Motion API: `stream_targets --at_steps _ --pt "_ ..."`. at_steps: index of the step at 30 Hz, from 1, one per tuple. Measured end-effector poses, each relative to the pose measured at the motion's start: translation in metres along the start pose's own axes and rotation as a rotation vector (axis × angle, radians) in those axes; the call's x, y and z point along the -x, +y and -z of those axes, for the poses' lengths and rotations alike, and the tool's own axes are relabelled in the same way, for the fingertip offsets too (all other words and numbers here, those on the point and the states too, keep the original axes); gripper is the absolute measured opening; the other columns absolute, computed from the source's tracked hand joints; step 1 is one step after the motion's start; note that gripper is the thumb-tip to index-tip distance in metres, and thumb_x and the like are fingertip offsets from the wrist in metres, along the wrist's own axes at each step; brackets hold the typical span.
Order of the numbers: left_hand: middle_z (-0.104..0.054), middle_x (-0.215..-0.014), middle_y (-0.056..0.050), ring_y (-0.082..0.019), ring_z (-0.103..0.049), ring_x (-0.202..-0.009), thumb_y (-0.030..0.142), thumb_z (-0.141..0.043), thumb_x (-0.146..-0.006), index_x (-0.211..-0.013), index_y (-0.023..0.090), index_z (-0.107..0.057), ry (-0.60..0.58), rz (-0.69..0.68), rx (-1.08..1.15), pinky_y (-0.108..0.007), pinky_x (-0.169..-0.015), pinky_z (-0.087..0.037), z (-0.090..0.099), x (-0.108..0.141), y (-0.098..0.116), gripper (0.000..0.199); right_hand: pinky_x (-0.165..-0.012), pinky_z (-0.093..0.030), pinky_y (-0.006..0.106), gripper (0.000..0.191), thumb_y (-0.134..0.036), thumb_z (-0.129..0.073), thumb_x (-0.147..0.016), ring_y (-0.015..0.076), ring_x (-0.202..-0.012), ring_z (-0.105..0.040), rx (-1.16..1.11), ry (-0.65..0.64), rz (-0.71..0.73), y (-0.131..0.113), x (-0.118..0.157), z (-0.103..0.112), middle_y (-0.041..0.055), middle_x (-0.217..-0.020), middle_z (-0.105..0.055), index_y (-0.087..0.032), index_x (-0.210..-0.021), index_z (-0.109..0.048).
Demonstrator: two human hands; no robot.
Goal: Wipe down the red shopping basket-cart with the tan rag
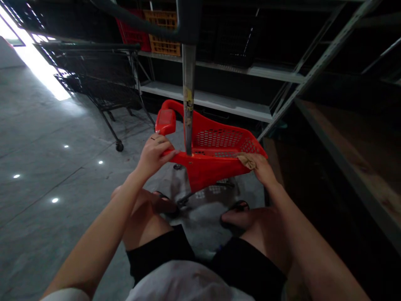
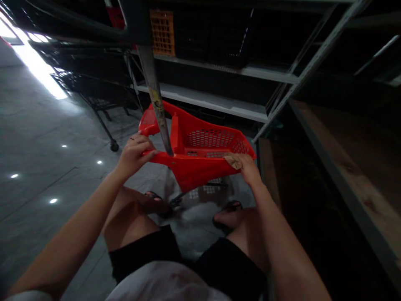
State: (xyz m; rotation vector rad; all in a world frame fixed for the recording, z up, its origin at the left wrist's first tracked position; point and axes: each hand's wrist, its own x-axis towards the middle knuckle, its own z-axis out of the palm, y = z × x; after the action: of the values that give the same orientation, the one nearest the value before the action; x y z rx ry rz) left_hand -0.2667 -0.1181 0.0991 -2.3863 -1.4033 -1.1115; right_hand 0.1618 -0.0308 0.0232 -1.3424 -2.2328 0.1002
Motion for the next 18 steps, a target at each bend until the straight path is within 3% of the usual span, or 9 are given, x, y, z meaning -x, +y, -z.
stream_targets --at_steps 2,4,7,10,12,15,16,18 --pt "-0.06 -0.09 -0.005 -0.023 -0.054 -0.095 0.041 -0.05 -0.094 -0.076 0.02 -0.06 0.038 0.015 0.011 -0.045 -0.101 -0.04 -0.007 -0.002 -0.004 0.029 -0.099 -0.045 0.047 0.042 -0.017 -0.042 -0.085 0.0268 -0.111 -0.058 0.001 0.016 -0.03 0.0 0.019 0.0 0.0112 -0.121 -0.065 -0.018 -0.121 -0.063" --pt "-0.059 -0.094 -0.006 -0.024 -0.054 -0.098 0.04 -0.047 -0.096 -0.08 0.021 -0.058 0.109 0.059 0.012 -0.048 -0.106 -0.036 -0.016 -0.006 -0.006 0.027 -0.104 -0.04 0.049 0.043 -0.015 -0.039 -0.087 0.0267 -0.114 -0.056 0.003 0.035 -0.041 -0.022 0.029 -0.007 0.0103 -0.124 -0.064 -0.019 -0.124 -0.06" --pt "-0.058 -0.098 -0.007 -0.026 -0.054 -0.107 0.041 -0.042 -0.097 -0.084 0.021 -0.055 0.218 0.126 0.037 -0.051 -0.11 -0.033 -0.03 -0.014 -0.011 0.027 -0.104 -0.04 0.046 0.045 -0.013 -0.038 -0.089 0.0271 -0.118 -0.054 -0.004 0.034 -0.029 -0.083 0.028 -0.022 0.0116 -0.125 -0.062 -0.017 -0.131 -0.055" --pt "-0.057 -0.103 -0.008 -0.026 -0.053 -0.115 0.042 -0.037 -0.099 -0.092 0.022 -0.052 0.249 0.142 0.081 -0.051 -0.108 -0.036 -0.039 -0.017 -0.01 0.026 -0.102 -0.041 0.045 0.054 -0.007 -0.033 -0.088 0.0264 -0.119 -0.052 -0.027 0.026 -0.012 -0.146 0.014 -0.034 0.0115 -0.129 -0.059 -0.018 -0.138 -0.048" --pt "-0.054 -0.114 -0.011 -0.026 -0.048 -0.122 0.042 -0.039 -0.099 -0.103 0.023 -0.05 0.315 0.135 0.065 -0.049 -0.106 -0.039 -0.042 -0.013 0.002 0.023 -0.103 -0.042 0.044 0.055 -0.005 -0.032 -0.088 0.0256 -0.119 -0.051 -0.055 0.043 -0.004 -0.172 0.006 -0.038 0.0124 -0.129 -0.058 -0.016 -0.14 -0.046" --pt "-0.048 -0.123 -0.011 -0.025 -0.045 -0.125 0.033 -0.049 -0.095 -0.115 0.024 -0.047 0.442 0.035 0.03 -0.047 -0.107 -0.04 -0.045 -0.001 0.039 0.022 -0.106 -0.04 0.042 0.054 -0.007 -0.031 -0.091 0.0243 -0.12 -0.05 -0.06 0.046 0.027 -0.18 0.006 -0.039 0.0135 -0.132 -0.056 -0.012 -0.144 -0.04" --pt "-0.051 -0.12 -0.008 -0.023 -0.048 -0.122 0.027 -0.048 -0.094 -0.114 0.026 -0.049 0.441 -0.065 0.043 -0.045 -0.106 -0.041 -0.047 0.002 0.053 0.019 -0.107 -0.04 0.042 0.054 -0.008 -0.031 -0.092 0.0238 -0.122 -0.049 -0.049 0.035 0.047 -0.176 0.009 -0.039 0.0136 -0.134 -0.054 -0.012 -0.145 -0.038" --pt "-0.058 -0.119 -0.003 -0.02 -0.052 -0.119 0.021 -0.046 -0.094 -0.117 0.029 -0.052 0.154 -0.304 0.003 -0.042 -0.108 -0.039 -0.052 0.001 0.078 0.025 -0.11 -0.038 0.041 0.054 -0.01 -0.031 -0.094 0.0232 -0.126 -0.047 -0.009 0.006 0.089 -0.163 0.018 -0.036 0.0131 -0.138 -0.051 -0.013 -0.148 -0.034"
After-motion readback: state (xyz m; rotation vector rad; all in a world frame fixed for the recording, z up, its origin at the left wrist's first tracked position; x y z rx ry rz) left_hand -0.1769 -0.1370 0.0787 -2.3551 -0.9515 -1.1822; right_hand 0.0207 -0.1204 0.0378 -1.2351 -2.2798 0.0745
